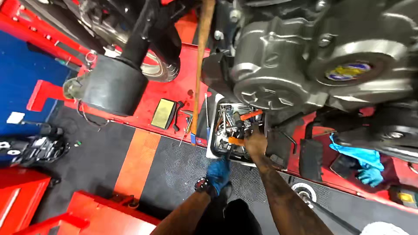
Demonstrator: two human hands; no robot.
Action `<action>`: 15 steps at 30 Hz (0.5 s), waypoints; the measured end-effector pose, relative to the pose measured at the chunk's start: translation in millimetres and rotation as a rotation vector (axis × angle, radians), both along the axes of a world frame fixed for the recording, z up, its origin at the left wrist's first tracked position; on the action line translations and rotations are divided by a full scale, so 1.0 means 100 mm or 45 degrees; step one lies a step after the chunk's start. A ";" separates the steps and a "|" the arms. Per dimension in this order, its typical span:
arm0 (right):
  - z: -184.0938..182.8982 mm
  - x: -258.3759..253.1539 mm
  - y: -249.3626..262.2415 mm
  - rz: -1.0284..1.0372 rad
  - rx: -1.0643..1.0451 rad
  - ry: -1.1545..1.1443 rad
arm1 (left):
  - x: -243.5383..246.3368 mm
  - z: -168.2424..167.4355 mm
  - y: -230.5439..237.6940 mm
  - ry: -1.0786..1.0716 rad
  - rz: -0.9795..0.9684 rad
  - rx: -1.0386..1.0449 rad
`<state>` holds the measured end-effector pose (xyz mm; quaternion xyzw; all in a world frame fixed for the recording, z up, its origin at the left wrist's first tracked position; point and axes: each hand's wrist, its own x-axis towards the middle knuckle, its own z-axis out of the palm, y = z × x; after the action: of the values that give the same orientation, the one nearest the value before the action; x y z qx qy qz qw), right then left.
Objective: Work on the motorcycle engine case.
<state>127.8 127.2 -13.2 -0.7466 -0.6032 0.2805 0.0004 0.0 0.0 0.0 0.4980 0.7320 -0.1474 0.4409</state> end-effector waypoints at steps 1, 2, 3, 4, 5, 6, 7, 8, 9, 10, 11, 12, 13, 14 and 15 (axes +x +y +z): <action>-0.02 -0.01 -0.12 -0.009 0.028 0.047 | 0.05 0.00 -0.08 -0.043 0.018 0.054; -0.02 0.00 -0.25 -0.005 0.053 0.118 | 0.10 0.02 -0.14 -0.070 0.072 0.129; 0.01 0.01 -0.36 -0.005 0.060 0.204 | 0.15 0.12 -0.15 -0.079 0.143 0.186; 0.03 0.05 -0.45 -0.001 0.056 0.298 | 0.19 0.38 -0.08 -0.110 0.224 0.119; 0.05 0.10 -0.52 0.013 0.020 0.392 | 0.19 0.74 0.11 -0.229 0.373 -0.150; 0.05 0.16 -0.58 0.036 -0.024 0.476 | 0.17 0.83 0.12 -0.284 0.507 -0.148; 0.05 0.22 -0.63 0.051 -0.069 0.552 | 0.16 0.68 -0.04 -0.277 0.591 0.027; 0.04 0.29 -0.67 0.079 -0.131 0.598 | 0.12 0.51 -0.19 -0.267 0.645 0.160; 0.03 0.35 -0.70 0.138 -0.208 0.608 | 0.08 0.28 -0.32 -0.208 0.649 0.245; 0.03 0.41 -0.72 0.226 -0.278 0.596 | 0.04 0.14 -0.38 -0.166 0.657 0.302; 0.03 0.46 -0.71 0.343 -0.319 0.532 | 0.01 0.06 -0.38 -0.127 0.649 0.367; 0.06 0.49 -0.66 0.464 -0.306 0.404 | -0.04 -0.03 -0.34 -0.087 0.611 0.444; 0.11 0.50 -0.59 0.539 -0.223 0.264 | -0.09 -0.11 -0.27 -0.063 0.550 0.513; 0.16 0.49 -0.51 0.552 -0.094 0.141 | -0.14 -0.19 -0.19 -0.054 0.491 0.577; 0.21 0.46 -0.39 0.533 0.063 0.029 | -0.18 -0.27 -0.12 -0.061 0.446 0.637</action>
<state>174.1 88.2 7.4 -0.6015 -0.7519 0.2680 -0.0328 -18.1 -11.6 -27.0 0.4607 0.8097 0.1273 0.3404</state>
